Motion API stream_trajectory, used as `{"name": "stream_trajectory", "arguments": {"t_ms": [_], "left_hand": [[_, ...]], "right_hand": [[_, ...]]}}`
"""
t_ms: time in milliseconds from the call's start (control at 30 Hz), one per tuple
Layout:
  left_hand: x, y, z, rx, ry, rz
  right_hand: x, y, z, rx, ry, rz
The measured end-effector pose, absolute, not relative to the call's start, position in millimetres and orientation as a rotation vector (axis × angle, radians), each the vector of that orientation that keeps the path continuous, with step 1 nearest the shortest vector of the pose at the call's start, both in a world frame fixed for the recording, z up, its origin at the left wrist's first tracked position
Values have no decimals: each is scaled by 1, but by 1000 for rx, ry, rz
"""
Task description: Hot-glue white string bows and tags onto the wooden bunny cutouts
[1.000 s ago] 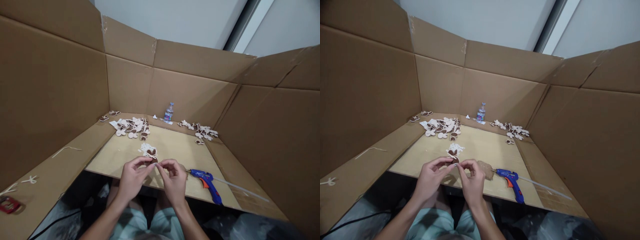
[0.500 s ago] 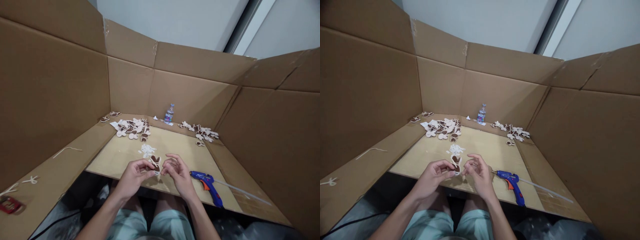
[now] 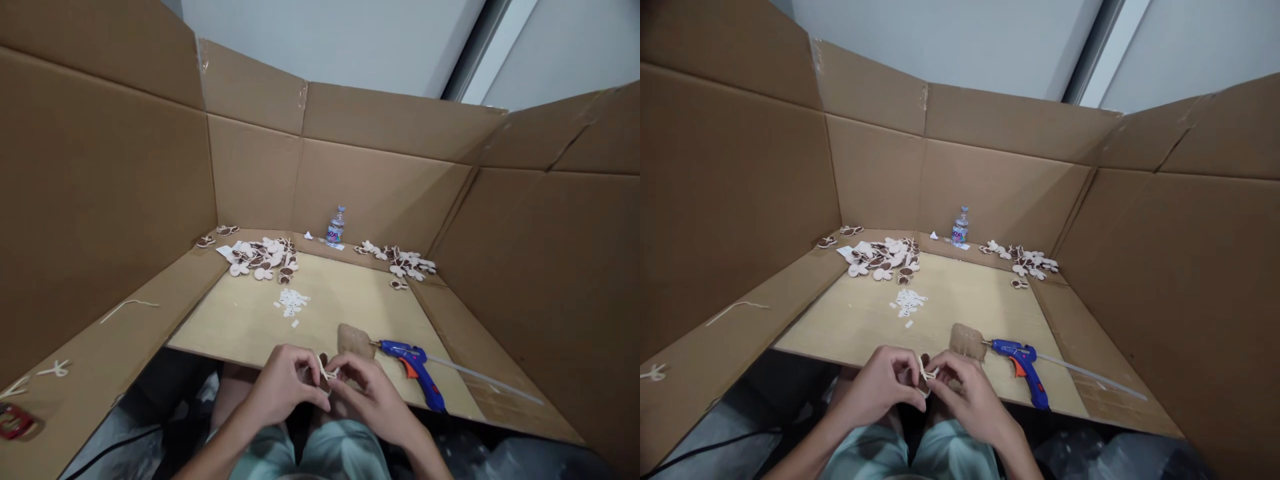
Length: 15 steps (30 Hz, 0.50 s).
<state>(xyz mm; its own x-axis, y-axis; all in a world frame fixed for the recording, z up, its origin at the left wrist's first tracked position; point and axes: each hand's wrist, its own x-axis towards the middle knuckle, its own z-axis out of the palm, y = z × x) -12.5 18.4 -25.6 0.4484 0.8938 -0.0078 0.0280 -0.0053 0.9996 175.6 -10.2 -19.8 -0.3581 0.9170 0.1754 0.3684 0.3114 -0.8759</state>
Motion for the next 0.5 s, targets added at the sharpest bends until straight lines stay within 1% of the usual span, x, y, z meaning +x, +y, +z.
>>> {"name": "stream_trajectory", "arguments": {"t_ms": [133, 233, 300, 367, 433, 500], "left_hand": [[-5, 16, -34, 1481, 983, 745], [-3, 20, -33, 1472, 938, 630], [-6, 29, -28, 1472, 888, 628], [-11, 47, -20, 1524, 966, 736], [-17, 71, -14, 1607, 1150, 891], [-24, 100, -11, 1641, 1266, 1001]], "right_hand": [[183, -15, -25, -1099, -1780, 1186], [192, -14, -23, -1102, -1749, 1335], [206, -11, -19, -1154, -1723, 1323], [224, -8, -16, -1257, -1617, 1137], [243, -5, -15, -1432, -1496, 793], [260, -4, -18, -1610, -1492, 465]]}}
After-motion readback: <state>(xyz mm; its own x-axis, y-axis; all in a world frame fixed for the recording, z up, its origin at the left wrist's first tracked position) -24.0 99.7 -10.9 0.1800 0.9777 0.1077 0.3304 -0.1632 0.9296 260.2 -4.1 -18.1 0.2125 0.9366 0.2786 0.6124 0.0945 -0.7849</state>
